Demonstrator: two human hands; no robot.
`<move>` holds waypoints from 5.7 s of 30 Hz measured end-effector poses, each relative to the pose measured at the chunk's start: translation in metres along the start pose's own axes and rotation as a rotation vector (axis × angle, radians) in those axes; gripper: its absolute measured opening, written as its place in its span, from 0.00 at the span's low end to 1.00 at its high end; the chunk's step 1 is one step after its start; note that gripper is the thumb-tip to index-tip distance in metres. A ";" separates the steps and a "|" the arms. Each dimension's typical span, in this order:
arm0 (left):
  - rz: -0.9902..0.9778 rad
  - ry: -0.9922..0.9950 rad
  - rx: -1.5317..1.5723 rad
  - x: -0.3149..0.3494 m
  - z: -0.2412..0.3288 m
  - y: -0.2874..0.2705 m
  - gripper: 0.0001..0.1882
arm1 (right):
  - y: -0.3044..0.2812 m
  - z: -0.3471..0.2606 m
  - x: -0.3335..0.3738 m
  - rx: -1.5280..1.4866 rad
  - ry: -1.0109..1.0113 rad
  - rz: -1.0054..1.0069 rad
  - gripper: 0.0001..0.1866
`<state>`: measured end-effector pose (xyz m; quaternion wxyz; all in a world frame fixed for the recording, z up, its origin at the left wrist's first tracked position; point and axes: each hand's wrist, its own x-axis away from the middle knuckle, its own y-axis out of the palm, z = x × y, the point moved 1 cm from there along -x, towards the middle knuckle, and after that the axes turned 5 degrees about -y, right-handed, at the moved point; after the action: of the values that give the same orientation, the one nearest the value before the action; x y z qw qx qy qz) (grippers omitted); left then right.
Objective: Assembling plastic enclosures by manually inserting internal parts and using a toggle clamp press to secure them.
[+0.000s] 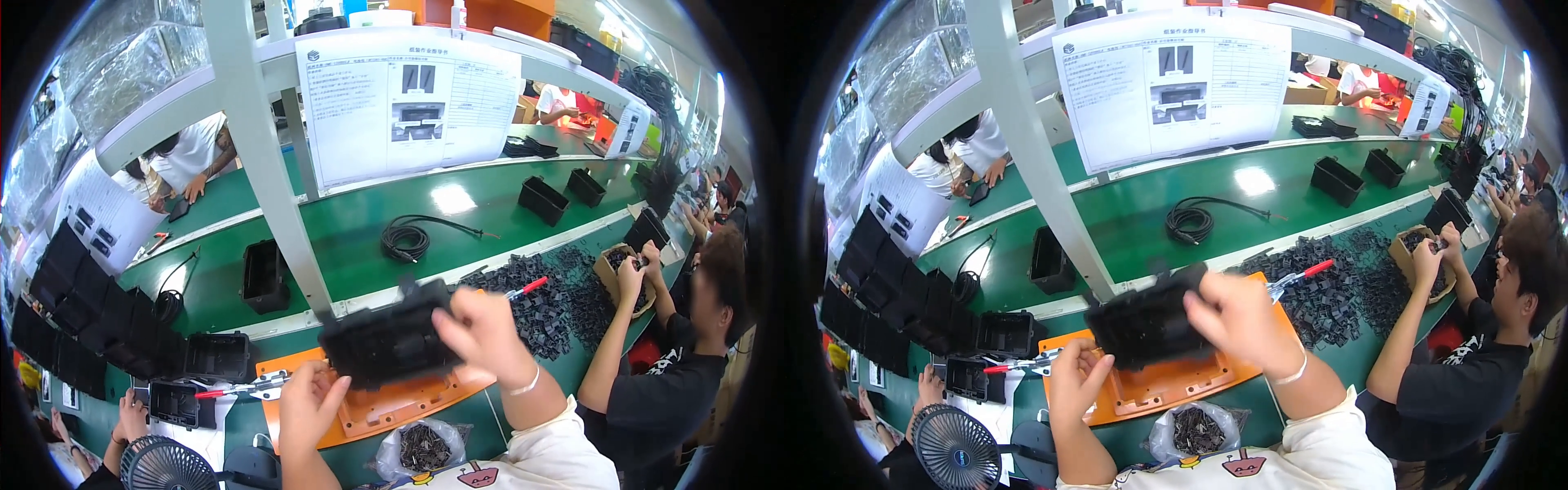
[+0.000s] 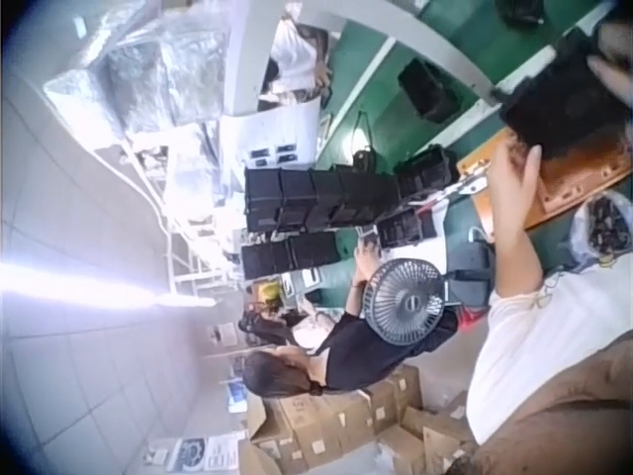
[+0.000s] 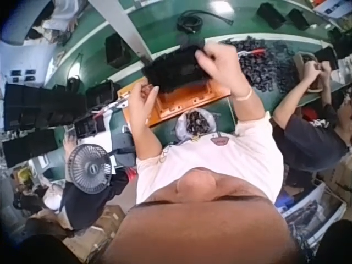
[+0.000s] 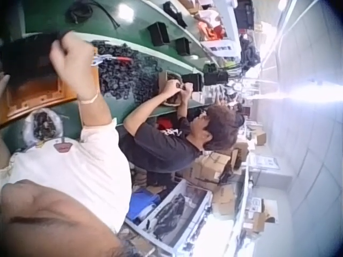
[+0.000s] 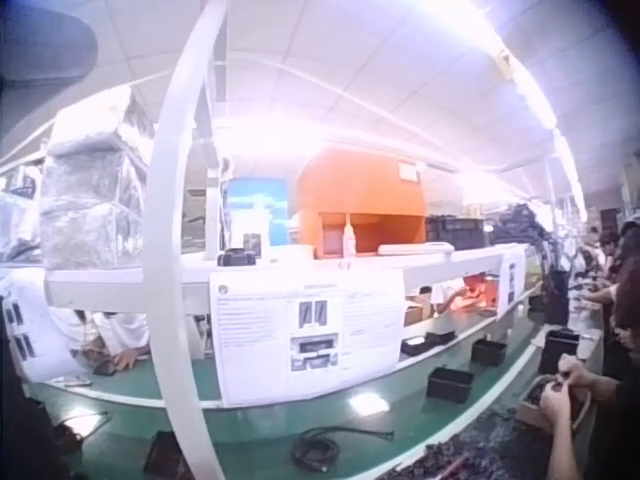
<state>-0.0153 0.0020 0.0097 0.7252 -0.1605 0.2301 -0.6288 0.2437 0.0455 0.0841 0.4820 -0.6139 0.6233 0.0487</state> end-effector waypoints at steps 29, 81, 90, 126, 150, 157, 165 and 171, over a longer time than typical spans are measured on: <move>0.348 -0.090 -0.726 -0.182 -0.060 -0.063 0.20 | -0.006 0.083 -0.015 -0.382 0.530 -0.598 0.17; 0.146 0.361 0.038 0.041 -0.032 0.034 0.06 | -0.016 0.203 0.116 0.549 0.635 -0.044 0.16; 0.161 0.351 0.076 0.041 -0.033 0.033 0.06 | -0.058 0.189 0.126 0.090 0.668 0.209 0.09; -0.668 -0.027 1.112 0.015 0.002 0.029 0.04 | 0.069 0.001 0.053 -0.747 0.224 -0.374 0.15; -0.436 0.323 0.135 0.014 0.011 0.055 0.05 | 0.072 0.095 -0.008 -0.069 0.223 -0.681 0.07; -0.432 0.319 0.163 0.012 0.011 0.054 0.05 | 0.071 0.090 -0.014 0.017 0.261 -0.790 0.09; -0.212 0.144 0.527 0.010 -0.006 0.034 0.05 | 0.061 0.035 0.037 0.112 -0.059 -0.287 0.18; -0.094 0.224 0.142 -0.037 0.002 -0.001 0.09 | 0.067 0.003 0.100 0.245 -0.344 -0.595 0.16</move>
<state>-0.0193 0.0379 0.0166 0.6745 -0.0480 0.2566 -0.6906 0.2128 -0.0086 -0.0194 0.6426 -0.6891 0.3284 -0.0662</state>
